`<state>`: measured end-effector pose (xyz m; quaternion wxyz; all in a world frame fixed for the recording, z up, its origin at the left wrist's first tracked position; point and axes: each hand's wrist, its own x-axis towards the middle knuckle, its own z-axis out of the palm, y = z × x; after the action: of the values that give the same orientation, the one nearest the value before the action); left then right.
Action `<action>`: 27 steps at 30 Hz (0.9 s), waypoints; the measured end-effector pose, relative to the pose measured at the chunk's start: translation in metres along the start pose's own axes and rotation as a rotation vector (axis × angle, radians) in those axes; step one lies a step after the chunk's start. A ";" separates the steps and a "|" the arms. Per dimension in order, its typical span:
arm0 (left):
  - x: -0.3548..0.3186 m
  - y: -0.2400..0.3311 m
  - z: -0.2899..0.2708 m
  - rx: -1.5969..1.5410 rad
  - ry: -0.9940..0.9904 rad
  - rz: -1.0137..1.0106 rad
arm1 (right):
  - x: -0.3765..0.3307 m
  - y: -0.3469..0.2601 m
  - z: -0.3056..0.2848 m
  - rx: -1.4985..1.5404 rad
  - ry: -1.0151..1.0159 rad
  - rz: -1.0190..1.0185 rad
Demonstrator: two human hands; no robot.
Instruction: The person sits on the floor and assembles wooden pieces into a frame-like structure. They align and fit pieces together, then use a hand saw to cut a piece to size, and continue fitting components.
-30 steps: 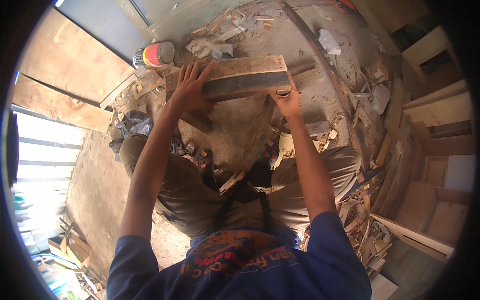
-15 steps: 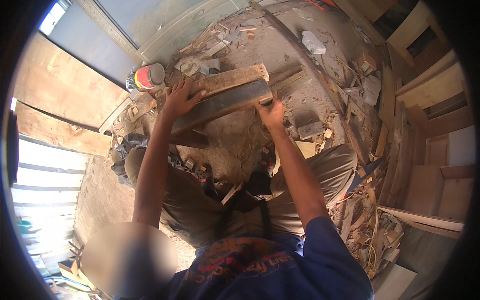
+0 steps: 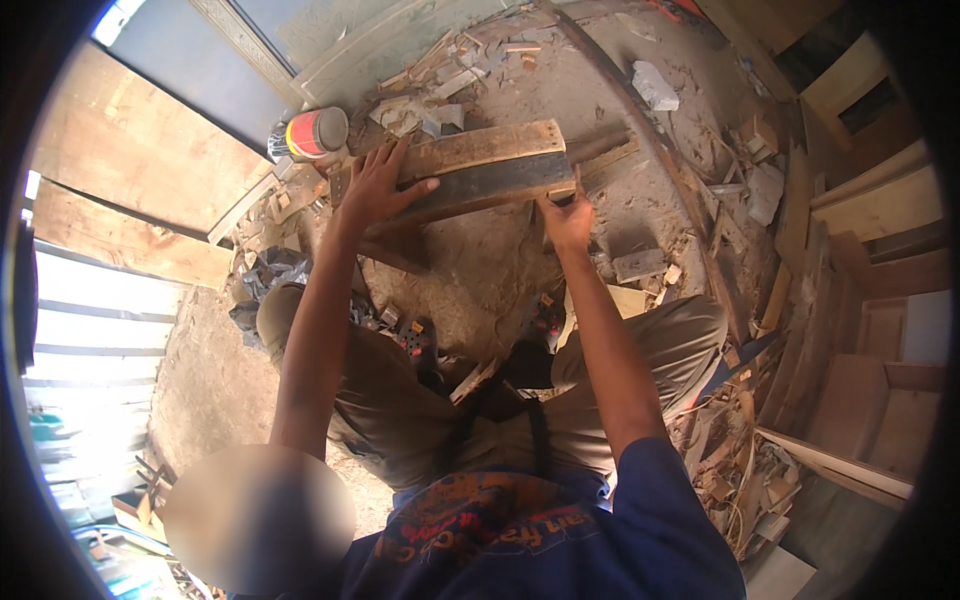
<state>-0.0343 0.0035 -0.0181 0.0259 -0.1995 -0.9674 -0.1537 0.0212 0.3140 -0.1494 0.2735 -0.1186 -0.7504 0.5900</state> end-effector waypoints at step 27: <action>-0.028 0.024 -0.009 0.098 -0.070 0.094 | -0.008 -0.074 -0.080 -0.134 -0.474 0.128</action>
<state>0.0012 0.0111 -0.0058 0.0089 -0.2486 -0.9636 -0.0977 0.0821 0.3551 -0.0693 0.0436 -0.0424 -0.8219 0.5664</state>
